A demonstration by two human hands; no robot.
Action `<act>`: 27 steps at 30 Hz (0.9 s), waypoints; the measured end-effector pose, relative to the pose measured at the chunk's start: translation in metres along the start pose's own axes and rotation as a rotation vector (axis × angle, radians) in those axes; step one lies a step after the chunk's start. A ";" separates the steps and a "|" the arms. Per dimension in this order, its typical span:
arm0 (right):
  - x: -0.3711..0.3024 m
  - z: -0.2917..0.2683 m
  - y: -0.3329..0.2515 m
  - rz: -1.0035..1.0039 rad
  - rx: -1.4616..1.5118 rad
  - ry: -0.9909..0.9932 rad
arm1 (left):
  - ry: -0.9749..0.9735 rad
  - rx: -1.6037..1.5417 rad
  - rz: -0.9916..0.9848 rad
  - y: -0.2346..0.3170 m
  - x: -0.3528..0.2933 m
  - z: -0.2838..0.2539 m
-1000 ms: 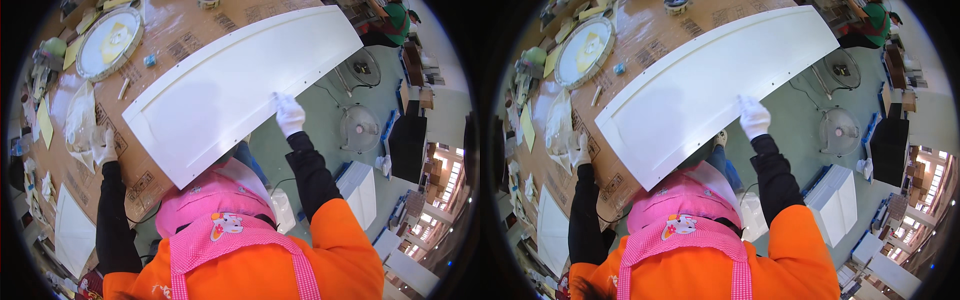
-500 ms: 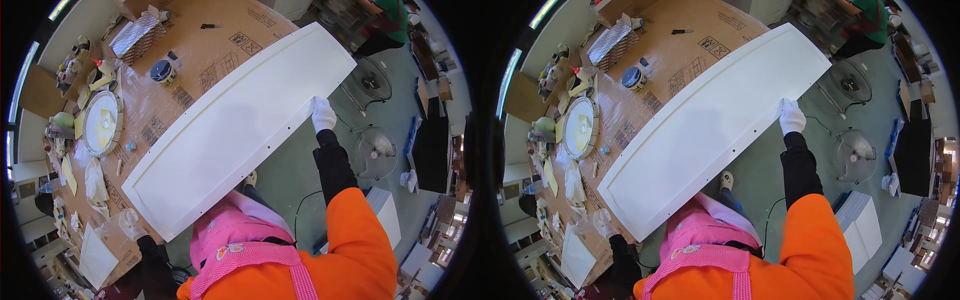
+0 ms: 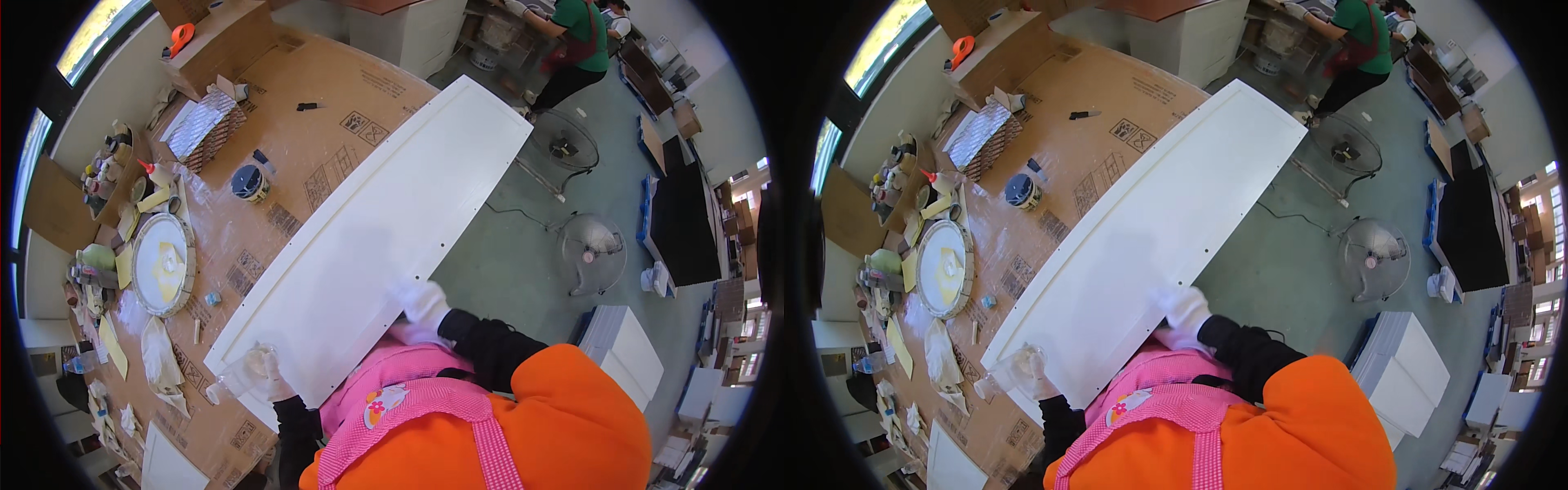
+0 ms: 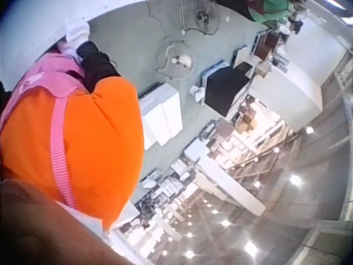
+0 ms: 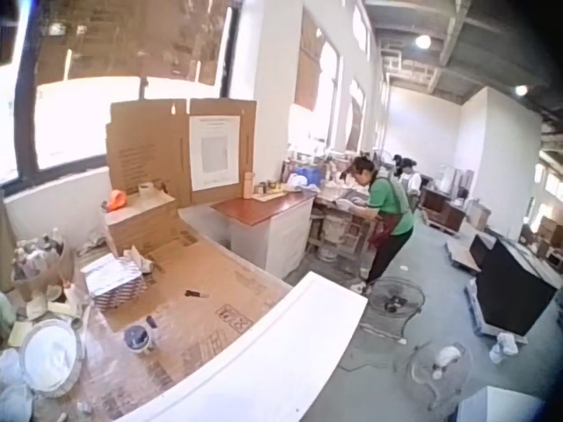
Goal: The recorder is applying glue and cleaning a white furniture panel on a workshop table.
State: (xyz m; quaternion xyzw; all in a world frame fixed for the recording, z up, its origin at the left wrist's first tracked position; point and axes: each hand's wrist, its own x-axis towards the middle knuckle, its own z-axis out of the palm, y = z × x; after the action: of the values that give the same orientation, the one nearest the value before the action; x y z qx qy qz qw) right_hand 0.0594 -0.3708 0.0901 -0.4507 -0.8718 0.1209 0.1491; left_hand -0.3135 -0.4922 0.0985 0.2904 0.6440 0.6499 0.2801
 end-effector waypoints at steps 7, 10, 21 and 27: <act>0.055 0.021 0.025 -0.237 0.258 -0.257 | -0.196 0.004 -0.101 0.013 -0.018 0.065; 0.118 0.000 0.057 0.336 0.768 -0.108 | -0.162 -0.012 -0.142 -0.005 -0.032 0.081; 0.311 -0.091 0.179 0.124 1.051 0.012 | -0.025 0.030 -0.157 0.018 -0.067 0.255; 0.297 -0.191 0.453 0.729 -0.197 0.266 | 0.179 0.089 -0.209 0.024 -0.092 0.249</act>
State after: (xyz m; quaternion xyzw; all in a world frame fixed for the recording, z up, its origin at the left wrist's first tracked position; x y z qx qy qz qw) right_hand 0.3063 0.1434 0.1555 -0.7543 -0.6352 0.0223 0.1641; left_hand -0.0673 -0.3927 0.1218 0.1748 0.7212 0.6114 0.2747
